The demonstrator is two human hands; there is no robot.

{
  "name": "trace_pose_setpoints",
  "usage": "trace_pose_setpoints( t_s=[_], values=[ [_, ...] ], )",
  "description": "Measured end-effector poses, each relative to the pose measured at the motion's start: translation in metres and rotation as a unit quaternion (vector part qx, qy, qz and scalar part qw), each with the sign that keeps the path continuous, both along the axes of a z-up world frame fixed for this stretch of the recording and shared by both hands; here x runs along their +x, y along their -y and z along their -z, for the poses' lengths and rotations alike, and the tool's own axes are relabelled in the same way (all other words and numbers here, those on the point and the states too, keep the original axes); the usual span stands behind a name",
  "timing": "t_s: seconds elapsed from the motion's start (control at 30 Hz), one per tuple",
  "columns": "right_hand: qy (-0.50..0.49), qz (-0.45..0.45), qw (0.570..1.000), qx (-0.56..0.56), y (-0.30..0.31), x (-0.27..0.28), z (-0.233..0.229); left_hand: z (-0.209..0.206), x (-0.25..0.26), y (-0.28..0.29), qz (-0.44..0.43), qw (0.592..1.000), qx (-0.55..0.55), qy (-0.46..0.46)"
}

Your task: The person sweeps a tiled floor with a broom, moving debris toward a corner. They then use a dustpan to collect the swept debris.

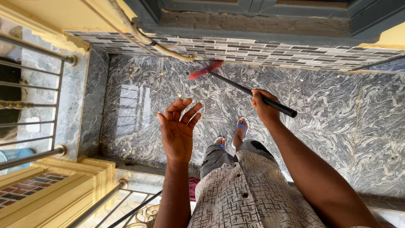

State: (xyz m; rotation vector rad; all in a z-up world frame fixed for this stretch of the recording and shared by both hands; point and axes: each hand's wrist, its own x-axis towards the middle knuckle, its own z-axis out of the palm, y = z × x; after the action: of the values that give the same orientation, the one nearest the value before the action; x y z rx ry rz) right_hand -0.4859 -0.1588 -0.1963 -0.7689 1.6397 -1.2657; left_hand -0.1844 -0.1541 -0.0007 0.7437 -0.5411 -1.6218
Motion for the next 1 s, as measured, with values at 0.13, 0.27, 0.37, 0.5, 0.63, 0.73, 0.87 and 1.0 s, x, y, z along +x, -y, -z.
trace_pose_setpoints(
  t_s=[0.13,0.27,0.37,0.5,0.63,0.73,0.87,1.0],
  values=[
    [-0.026,-0.041,0.998,0.042,-0.020,0.007,-0.011,0.003,0.028,-0.019,-0.017,1.000,0.006,0.007],
    [-0.152,-0.126,0.977,0.075,-0.039,0.000,-0.057,0.009,0.050,-0.034,-0.029,0.999,0.010,-0.011],
    [-0.187,-0.150,0.967,0.083,-0.043,0.018,-0.084,0.011,0.066,-0.050,-0.039,0.999,0.022,-0.006],
    [-0.194,-0.147,0.970,0.024,-0.044,0.053,-0.084,0.011,0.083,-0.061,-0.044,0.999,0.008,-0.022],
    [-0.036,-0.096,0.994,0.030,-0.046,0.095,-0.036,0.010,0.102,-0.075,-0.059,0.998,0.008,-0.023],
    [0.048,-0.093,0.993,0.056,-0.053,0.122,-0.003,0.009,0.113,-0.086,-0.066,0.998,0.009,-0.011],
    [0.012,-0.169,0.983,0.075,-0.065,0.147,0.002,0.009,0.124,-0.093,-0.082,0.997,0.015,-0.008],
    [-0.057,-0.262,0.959,0.093,-0.071,0.138,-0.020,0.012,0.125,-0.095,-0.083,0.996,0.025,0.001]
  ],
)
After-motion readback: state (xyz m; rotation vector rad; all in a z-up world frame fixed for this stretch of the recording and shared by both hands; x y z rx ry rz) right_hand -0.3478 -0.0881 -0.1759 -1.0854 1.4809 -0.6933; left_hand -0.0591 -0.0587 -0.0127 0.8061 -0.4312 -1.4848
